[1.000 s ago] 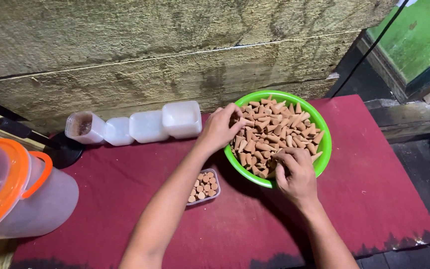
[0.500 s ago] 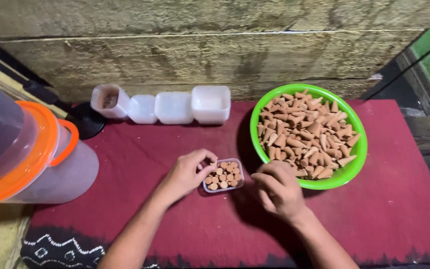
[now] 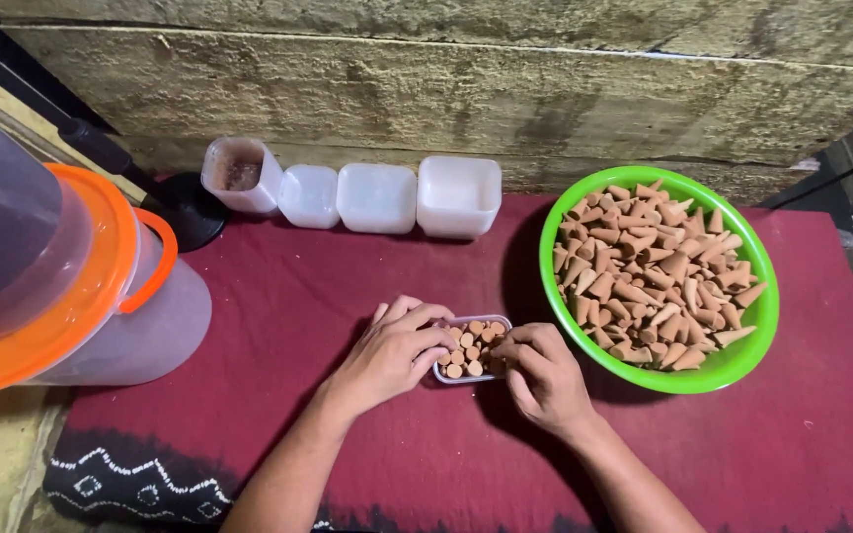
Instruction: Packing small incense cones from a large green bowl into a small clear plastic container.
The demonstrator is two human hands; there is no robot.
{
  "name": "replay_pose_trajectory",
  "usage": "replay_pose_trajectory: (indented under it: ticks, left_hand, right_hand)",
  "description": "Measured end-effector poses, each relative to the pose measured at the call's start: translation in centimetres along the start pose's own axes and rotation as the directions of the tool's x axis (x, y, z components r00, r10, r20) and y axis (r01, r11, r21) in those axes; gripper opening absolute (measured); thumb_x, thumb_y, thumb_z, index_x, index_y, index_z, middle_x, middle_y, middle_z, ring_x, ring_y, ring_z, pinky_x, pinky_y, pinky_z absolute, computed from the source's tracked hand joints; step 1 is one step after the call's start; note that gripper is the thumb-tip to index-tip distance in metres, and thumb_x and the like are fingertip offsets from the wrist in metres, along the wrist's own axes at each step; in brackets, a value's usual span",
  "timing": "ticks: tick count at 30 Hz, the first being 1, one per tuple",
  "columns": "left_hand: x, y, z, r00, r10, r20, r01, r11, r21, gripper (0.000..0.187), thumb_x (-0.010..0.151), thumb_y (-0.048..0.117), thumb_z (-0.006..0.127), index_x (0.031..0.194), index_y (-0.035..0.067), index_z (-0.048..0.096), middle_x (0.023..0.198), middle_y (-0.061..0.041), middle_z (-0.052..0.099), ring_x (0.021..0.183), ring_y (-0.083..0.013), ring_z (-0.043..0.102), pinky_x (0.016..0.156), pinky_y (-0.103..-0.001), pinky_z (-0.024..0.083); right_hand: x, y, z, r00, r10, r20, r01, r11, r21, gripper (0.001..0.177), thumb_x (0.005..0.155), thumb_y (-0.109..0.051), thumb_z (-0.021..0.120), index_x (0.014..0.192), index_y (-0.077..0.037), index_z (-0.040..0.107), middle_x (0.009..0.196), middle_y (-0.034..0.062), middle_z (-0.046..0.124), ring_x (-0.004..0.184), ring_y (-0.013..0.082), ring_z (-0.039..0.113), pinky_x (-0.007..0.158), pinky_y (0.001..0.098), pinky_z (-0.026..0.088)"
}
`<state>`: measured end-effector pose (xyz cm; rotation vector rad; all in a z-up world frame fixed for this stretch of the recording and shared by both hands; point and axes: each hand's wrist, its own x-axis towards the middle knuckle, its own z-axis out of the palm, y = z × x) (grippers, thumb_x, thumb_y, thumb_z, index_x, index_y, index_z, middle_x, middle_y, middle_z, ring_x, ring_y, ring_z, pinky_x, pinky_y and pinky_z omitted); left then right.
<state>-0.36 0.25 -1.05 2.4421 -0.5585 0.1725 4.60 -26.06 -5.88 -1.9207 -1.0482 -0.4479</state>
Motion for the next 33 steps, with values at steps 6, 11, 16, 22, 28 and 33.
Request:
replay_pose_trajectory:
  ticks: [6, 11, 16, 22, 28, 33]
  left_hand:
    - [-0.1, 0.3, -0.1, 1.0, 0.01, -0.001, -0.009, 0.997, 0.073, 0.006, 0.089, 0.016, 0.066, 0.09, 0.02, 0.07, 0.123, -0.001, 0.065, 0.113, -0.0287, 0.059, 0.078, -0.041, 0.046]
    - [-0.1, 0.0, 0.4, 1.0, -0.015, 0.014, 0.013, 0.997, 0.077, 0.012, 0.087, 0.012, 0.061, 0.09, 0.02, 0.07, 0.128, -0.005, 0.062, 0.117, -0.0315, 0.058, 0.079, -0.042, 0.046]
    - [0.1, 0.7, -0.4, 1.0, -0.007, -0.002, 0.007, 0.999, 0.034, 0.009, 0.089, 0.02, 0.063, 0.091, 0.019, 0.071, 0.128, -0.006, 0.063, 0.119, -0.0323, 0.059, 0.082, -0.043, 0.047]
    - [0.2, 0.9, -0.7, 1.0, -0.001, -0.028, -0.002, 0.995, -0.104, 0.014, 0.085, 0.016, 0.067, 0.098, 0.018, 0.072, 0.126, -0.006, 0.063, 0.116, -0.0333, 0.059, 0.086, -0.044, 0.047]
    - [0.1, 0.9, -0.7, 0.998, 0.063, 0.031, -0.06, 0.994, -0.097, 0.022, 0.082, 0.017, 0.07, 0.102, 0.022, 0.077, 0.131, -0.009, 0.06, 0.121, -0.035, 0.056, 0.088, -0.044, 0.045]
    - [0.0, 0.5, -0.5, 0.997, 0.06, 0.04, -0.053, 0.984, -0.168, 0.026, 0.081, 0.017, 0.071, 0.106, 0.019, 0.076, 0.133, -0.012, 0.059, 0.119, -0.0378, 0.058, 0.087, -0.046, 0.047]
  right_hand:
    - [1.1, -0.8, 0.9, 0.998, -0.03, 0.057, 0.031, 0.999, -0.023, 0.019, 0.094, -0.016, 0.058, 0.101, -0.013, 0.075, 0.099, 0.0082, 0.066, 0.094, 0.0337, 0.066, 0.082, 0.0449, 0.056]
    - [0.7, 0.1, 0.0, 0.997, 0.025, 0.069, -0.021, 0.998, -0.062, 0.021, 0.093, -0.014, 0.06, 0.107, -0.013, 0.075, 0.105, 0.0104, 0.065, 0.1, 0.0361, 0.066, 0.085, 0.0473, 0.055]
    - [0.4, -0.7, -0.5, 0.995, 0.057, 0.085, -0.053, 0.998, -0.039, 0.023, 0.091, -0.017, 0.062, 0.11, -0.016, 0.076, 0.112, 0.0099, 0.063, 0.109, 0.0359, 0.063, 0.091, 0.0474, 0.053]
    - [0.1, -1.0, -0.4, 0.985, -0.017, 0.173, 0.018, 1.0, -0.003, 0.025, 0.095, -0.024, 0.056, 0.108, -0.019, 0.077, 0.117, 0.0107, 0.061, 0.113, 0.039, 0.058, 0.094, 0.0504, 0.049]
    - [-1.0, 0.0, 0.1, 0.976, -0.073, 0.205, 0.103, 0.985, -0.139, 0.022, 0.094, -0.028, 0.055, 0.099, -0.021, 0.076, 0.121, 0.0096, 0.064, 0.118, 0.0384, 0.06, 0.088, 0.0467, 0.05]
    - [-0.5, -0.6, 0.1, 0.983, -0.073, 0.166, 0.094, 0.988, -0.123, 0.029, 0.093, -0.025, 0.054, 0.112, -0.02, 0.075, 0.12, 0.0096, 0.066, 0.115, 0.0378, 0.061, 0.089, 0.0465, 0.052]
